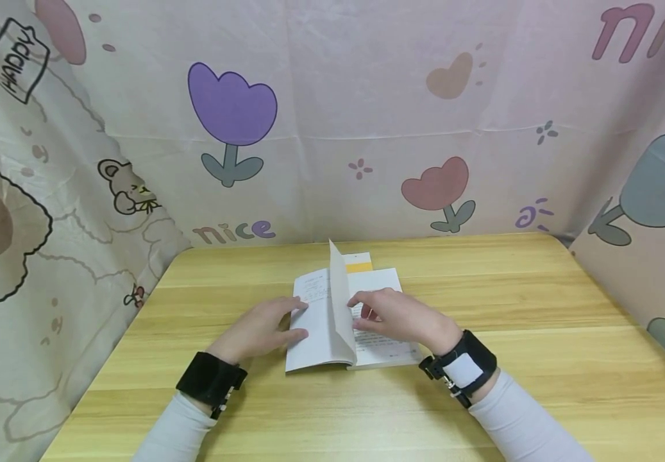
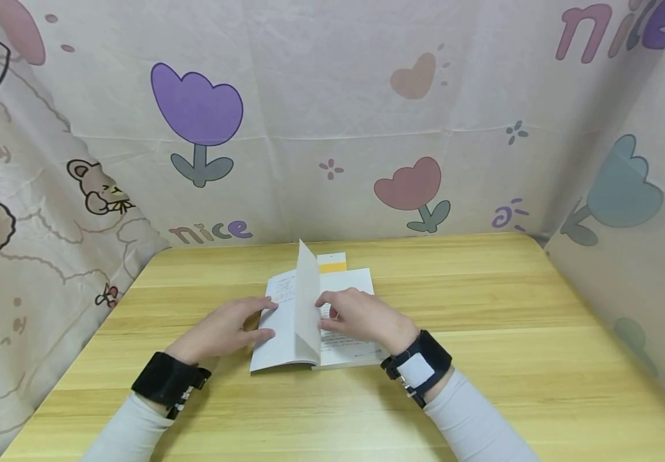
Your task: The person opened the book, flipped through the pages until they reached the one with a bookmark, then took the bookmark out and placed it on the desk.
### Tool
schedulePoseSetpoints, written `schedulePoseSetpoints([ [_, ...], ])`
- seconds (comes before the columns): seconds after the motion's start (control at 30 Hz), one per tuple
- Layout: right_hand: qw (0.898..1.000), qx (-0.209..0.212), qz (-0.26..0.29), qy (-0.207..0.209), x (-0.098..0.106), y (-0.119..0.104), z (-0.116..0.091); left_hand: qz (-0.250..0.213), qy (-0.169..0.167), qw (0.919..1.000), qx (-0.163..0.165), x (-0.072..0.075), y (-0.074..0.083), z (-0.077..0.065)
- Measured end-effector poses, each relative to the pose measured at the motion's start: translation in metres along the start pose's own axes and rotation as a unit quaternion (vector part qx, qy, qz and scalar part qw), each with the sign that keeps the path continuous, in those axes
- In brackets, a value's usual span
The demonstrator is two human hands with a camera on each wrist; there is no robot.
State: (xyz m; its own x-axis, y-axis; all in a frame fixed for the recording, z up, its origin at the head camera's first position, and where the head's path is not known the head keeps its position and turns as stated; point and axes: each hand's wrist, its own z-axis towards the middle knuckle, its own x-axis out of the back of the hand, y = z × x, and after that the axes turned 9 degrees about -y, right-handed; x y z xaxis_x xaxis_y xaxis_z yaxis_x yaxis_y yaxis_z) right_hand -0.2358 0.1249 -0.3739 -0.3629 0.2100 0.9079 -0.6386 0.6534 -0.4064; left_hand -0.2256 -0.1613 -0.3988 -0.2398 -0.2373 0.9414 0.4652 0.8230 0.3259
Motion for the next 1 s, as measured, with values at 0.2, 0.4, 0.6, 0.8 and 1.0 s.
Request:
schedulePoseSetpoints([
  [0.2, 1.000, 0.006, 0.000, -0.001, -0.003, 0.000, 0.002, -0.005, 0.013, 0.9999, -0.005, 0.004, 0.001, -0.002],
  [0.4, 1.000, 0.017, -0.001, 0.001, -0.006, 0.000, 0.003, -0.004, 0.062, 0.9974, -0.036, 0.010, 0.002, -0.001],
  [0.6, 1.000, 0.020, -0.005, 0.002, -0.008, -0.001, 0.003, -0.002, 0.158, 0.9856, -0.060, 0.016, 0.003, 0.001],
  [0.8, 1.000, 0.028, -0.012, 0.004, -0.009, -0.003, 0.004, -0.008, 0.243, 0.9642, -0.105, 0.023, 0.007, 0.002],
  [1.0, 0.999, 0.026, -0.034, 0.006, -0.013, -0.004, 0.006, -0.013, 0.273, 0.9519, -0.138, 0.026, 0.011, 0.003],
])
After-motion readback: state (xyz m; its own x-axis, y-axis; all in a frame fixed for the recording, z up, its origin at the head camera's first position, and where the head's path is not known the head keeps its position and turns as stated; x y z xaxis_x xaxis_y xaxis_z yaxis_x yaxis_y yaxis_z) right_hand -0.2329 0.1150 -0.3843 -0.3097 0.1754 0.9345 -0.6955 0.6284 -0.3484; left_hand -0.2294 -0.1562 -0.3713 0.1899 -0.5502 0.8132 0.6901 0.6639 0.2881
